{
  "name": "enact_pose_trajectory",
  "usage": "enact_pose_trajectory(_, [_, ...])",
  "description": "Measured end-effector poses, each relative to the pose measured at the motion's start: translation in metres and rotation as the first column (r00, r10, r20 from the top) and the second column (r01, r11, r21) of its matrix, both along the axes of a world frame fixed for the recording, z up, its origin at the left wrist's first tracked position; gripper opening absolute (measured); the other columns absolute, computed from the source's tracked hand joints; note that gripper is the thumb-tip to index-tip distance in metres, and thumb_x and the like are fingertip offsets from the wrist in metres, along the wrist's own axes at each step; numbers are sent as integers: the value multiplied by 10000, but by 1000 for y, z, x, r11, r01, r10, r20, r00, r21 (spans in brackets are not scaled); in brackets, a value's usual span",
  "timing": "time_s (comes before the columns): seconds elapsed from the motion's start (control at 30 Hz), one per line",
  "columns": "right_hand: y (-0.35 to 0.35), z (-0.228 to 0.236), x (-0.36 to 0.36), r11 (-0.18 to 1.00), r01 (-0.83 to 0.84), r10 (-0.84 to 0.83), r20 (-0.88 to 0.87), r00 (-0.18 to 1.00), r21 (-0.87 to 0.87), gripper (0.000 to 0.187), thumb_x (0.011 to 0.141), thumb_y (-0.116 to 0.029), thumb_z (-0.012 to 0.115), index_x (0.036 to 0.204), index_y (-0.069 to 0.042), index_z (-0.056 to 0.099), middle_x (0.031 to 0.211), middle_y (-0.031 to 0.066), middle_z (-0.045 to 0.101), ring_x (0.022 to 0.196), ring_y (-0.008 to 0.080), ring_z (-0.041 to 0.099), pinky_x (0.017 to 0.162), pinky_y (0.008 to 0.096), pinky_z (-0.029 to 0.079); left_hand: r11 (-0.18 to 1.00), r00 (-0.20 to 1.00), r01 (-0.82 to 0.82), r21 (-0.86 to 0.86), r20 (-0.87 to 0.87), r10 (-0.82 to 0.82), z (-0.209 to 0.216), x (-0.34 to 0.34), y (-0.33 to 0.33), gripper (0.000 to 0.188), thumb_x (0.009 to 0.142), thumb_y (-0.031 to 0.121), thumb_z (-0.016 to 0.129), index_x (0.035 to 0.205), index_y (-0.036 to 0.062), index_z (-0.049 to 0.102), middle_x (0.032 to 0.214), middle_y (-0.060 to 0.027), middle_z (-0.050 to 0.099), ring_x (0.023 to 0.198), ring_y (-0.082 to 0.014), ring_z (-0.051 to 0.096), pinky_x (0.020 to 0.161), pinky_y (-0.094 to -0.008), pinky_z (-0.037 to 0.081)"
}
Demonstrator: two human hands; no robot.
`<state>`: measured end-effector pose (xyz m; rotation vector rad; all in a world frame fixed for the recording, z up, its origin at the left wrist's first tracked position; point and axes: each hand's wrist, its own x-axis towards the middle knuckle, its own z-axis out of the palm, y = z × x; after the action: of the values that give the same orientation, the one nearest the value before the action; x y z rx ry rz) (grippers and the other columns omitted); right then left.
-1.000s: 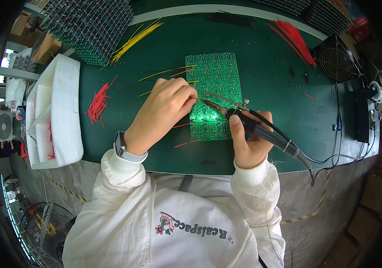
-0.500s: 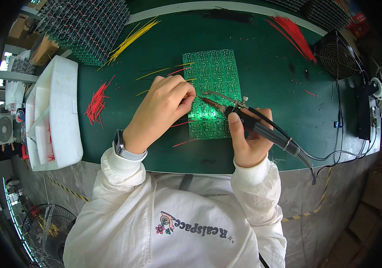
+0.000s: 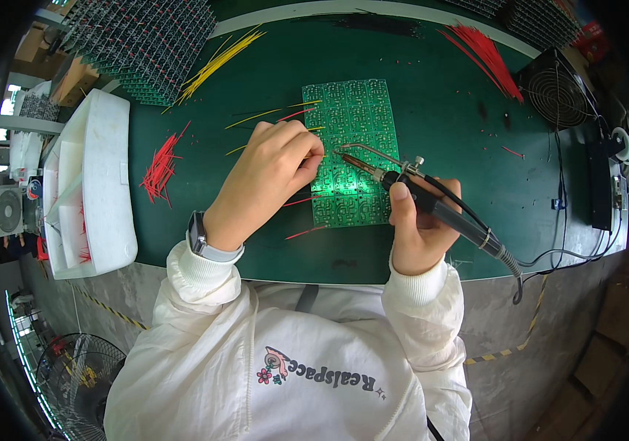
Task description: The person attaches wires to a circuit board, picking up wires by hand and soldering them onto the board using a soldering iron.
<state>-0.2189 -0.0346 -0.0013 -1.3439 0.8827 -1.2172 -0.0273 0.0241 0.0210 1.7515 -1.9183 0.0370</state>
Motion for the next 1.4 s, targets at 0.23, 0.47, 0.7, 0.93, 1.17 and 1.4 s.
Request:
enact_pose_trajectory(0.23, [-1, 3, 0, 1000, 6, -6, 81, 997, -10, 240, 790, -99, 690, 877, 7, 493, 650, 32, 515, 480, 54, 448, 428, 176, 351, 996, 997, -71, -53, -35, 69, 16, 24, -4, 75, 767, 66, 642, 793, 55, 572, 773, -50, 557, 719, -212, 539, 682, -319, 378])
enact_pose_trajectory(0.47, [0, 4, 1, 1000, 28, -27, 81, 996, -11, 223, 796, -82, 676, 878, 4, 488, 666, 34, 519, 483, 52, 441, 426, 177, 348, 937, 934, -335, -95, 95, 343, -13, 162, -50, 114, 774, 47, 641, 877, 14, 605, 810, -103, 589, 720, -240, 601, 651, -326, 481])
enact_pose_trajectory(0.7, [0, 4, 0, 999, 40, -40, 80, 996, 1, 238, 789, -89, 688, 871, 4, 486, 676, 35, 524, 484, 51, 442, 428, 177, 353, 953, 942, -299, -38, 148, 302, -19, 179, -81, 74, 772, 75, 642, 806, 14, 618, 762, -108, 599, 691, -249, 602, 650, -331, 488])
enact_pose_trajectory(0.93, [0, 3, -1, 999, 30, -30, 84, 996, -9, 238, 790, -94, 690, 868, 5, 488, 670, 35, 520, 479, 51, 441, 429, 179, 356, 945, 909, -316, -83, 258, 327, -11, 171, -73, 91, 800, 137, 622, 805, 46, 628, 757, -69, 615, 657, -238, 598, 625, -334, 478])
enact_pose_trajectory(1.17, [1, 4, -2, 999, 39, -40, 90, 995, 8, 225, 791, -74, 677, 880, 9, 488, 673, 39, 519, 483, 54, 444, 433, 180, 356, 949, 948, -307, -70, 72, 311, -4, 165, -60, 120, 814, 159, 628, 844, 42, 625, 768, -74, 622, 667, -221, 604, 639, -309, 469])
enact_pose_trajectory(1.4, [1, 3, -4, 999, 38, -38, 82, 996, -2, 216, 795, -64, 669, 895, 13, 493, 691, 46, 528, 491, 58, 451, 442, 182, 358, 949, 943, -311, -43, -143, 302, -16, 157, -55, 131, 835, 151, 620, 853, 21, 609, 816, -100, 630, 741, -212, 617, 663, -292, 465])
